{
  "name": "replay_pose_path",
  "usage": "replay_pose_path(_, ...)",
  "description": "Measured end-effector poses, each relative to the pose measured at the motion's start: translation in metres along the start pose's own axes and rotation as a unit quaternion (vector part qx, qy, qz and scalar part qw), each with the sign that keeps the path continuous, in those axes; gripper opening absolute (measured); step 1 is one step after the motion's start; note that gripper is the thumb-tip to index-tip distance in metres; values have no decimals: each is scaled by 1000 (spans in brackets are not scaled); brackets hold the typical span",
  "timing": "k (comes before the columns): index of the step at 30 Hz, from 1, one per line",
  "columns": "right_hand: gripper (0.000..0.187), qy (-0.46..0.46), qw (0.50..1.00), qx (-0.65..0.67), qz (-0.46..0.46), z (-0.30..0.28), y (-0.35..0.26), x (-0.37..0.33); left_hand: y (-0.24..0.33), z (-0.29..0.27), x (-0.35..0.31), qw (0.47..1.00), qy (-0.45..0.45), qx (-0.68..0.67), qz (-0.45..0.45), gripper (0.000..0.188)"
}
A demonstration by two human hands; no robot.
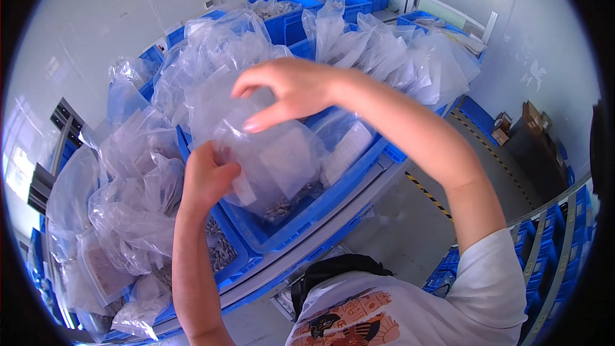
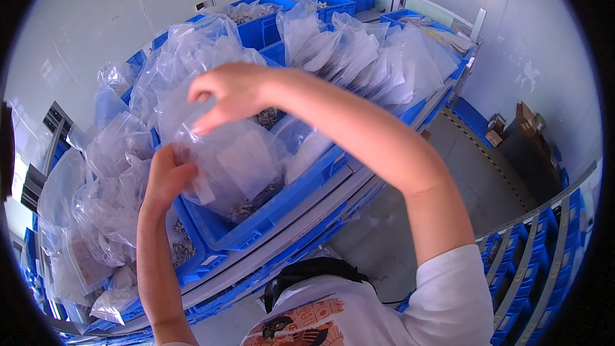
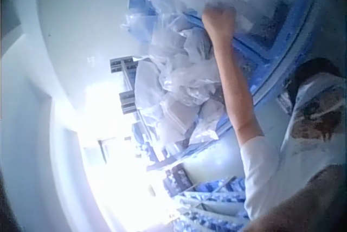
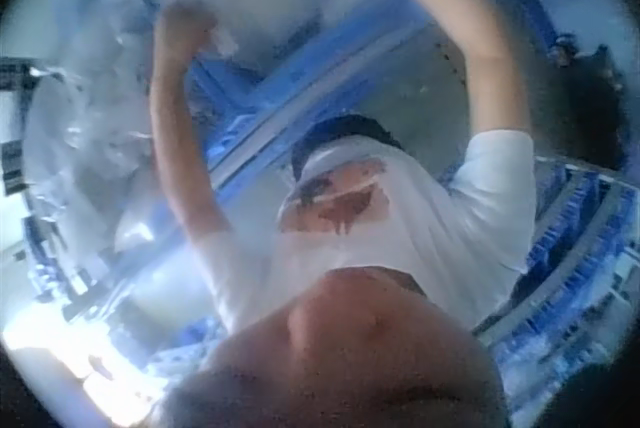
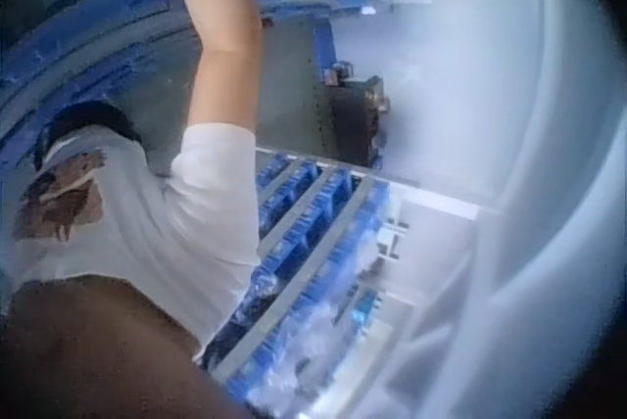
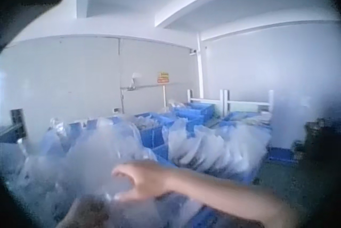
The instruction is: The person sorts plastic bags of metal fasteners into blue bins by hand, checking the work orders inside each bag.
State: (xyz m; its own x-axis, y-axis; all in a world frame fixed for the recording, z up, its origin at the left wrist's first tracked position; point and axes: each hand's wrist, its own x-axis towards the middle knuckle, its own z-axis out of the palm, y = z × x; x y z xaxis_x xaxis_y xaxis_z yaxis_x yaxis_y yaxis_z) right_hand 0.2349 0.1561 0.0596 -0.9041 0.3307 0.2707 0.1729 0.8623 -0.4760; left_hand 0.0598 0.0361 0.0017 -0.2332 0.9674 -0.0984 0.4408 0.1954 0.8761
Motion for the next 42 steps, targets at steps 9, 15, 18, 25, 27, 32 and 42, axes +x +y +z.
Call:
replay_pose_path(9,16,-91,955,-215,182,-38,40,-75,-6,21,2,883,240,388,112,48)
replay_pose_path(15,13,83,980,82,161,-92,-12,-63,0,24,-1,792,238,366,426,71)
replay_pose_path(18,16,137,973,123,139,-88,-30,-54,0,28,0,869,53,129,474,72)
replay_pose_path(25,20,214,967,48,133,-61,-37,-29,-22,27,-9,655,-316,-640,247,62)
replay_pose_path(27,19,241,962,-13,125,-56,-28,-24,-1,25,-19,753,-241,-578,202,64)
replay_pose_path(32,19,294,940,-137,105,-43,-27,-20,-9,23,-15,817,-153,-539,135,61)
replay_pose_path(42,24,469,862,-178,76,-30,-10,-27,17,27,-21,723,-236,-607,230,86)
